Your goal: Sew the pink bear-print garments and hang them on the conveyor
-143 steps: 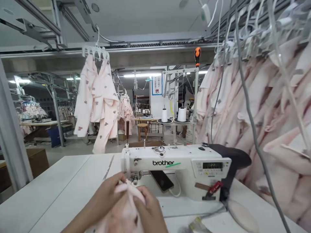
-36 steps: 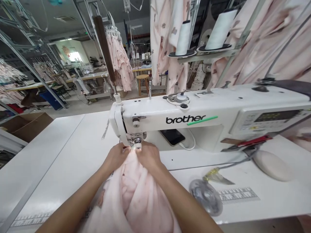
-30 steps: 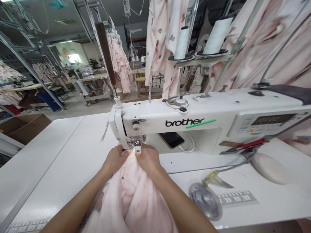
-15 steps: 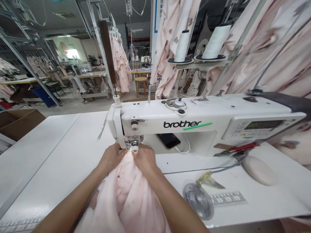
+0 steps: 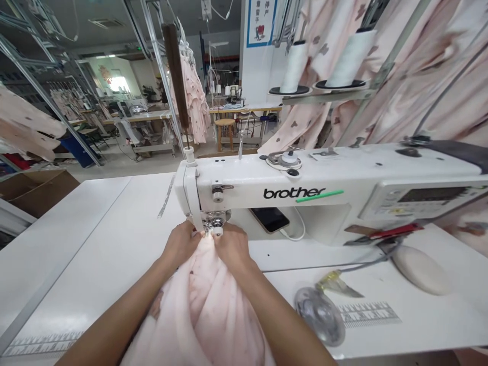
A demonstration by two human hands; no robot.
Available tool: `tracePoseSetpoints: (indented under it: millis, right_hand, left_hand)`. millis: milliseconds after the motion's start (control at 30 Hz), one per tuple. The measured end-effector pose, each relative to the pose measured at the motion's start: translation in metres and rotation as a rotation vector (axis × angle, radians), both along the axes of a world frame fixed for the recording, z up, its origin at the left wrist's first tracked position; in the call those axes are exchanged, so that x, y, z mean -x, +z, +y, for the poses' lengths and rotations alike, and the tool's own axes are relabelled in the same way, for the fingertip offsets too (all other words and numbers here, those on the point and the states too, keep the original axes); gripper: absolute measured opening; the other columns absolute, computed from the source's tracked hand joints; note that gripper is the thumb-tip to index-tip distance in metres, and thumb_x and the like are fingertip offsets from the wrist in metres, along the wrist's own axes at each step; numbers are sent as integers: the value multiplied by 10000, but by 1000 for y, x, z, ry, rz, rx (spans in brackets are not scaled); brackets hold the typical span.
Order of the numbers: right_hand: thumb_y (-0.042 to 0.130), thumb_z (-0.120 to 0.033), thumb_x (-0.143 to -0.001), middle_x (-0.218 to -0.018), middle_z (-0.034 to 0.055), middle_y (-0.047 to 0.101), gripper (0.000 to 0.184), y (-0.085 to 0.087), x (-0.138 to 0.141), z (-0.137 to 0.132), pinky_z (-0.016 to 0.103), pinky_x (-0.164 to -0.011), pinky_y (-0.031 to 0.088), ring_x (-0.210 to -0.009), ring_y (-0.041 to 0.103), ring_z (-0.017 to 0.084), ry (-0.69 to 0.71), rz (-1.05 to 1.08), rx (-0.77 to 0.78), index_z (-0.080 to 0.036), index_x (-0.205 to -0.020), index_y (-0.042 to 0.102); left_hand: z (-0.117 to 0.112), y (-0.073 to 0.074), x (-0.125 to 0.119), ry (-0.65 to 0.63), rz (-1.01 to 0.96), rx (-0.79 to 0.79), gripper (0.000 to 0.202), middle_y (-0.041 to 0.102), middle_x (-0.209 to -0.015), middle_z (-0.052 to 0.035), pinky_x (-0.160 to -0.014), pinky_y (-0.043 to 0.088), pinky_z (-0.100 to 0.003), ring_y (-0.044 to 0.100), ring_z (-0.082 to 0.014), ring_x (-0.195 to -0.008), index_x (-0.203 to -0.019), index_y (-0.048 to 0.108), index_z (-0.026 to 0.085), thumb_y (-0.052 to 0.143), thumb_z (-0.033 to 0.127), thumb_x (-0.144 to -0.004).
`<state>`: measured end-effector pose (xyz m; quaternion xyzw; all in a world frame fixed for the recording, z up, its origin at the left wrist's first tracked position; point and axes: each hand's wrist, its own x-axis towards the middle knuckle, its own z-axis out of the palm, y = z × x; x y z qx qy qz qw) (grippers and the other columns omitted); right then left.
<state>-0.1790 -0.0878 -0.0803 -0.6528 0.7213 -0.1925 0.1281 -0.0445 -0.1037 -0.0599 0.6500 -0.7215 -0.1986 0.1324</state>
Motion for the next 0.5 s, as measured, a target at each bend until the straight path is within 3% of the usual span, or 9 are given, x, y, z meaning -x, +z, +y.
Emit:
tracePoseSetpoints:
  millis: [500]
  right_hand:
    - [500, -179, -805, -739, 80, 644, 148, -9, -2, -4, 277, -569, 290, -726, 585, 219, 79, 83, 37, -153, -757, 637]
  left_hand:
    - [-5, 1, 3, 19, -23, -2, 153, 637, -887, -96, -643, 380, -277, 598, -235, -841, -870, 557, 145, 428, 195, -805]
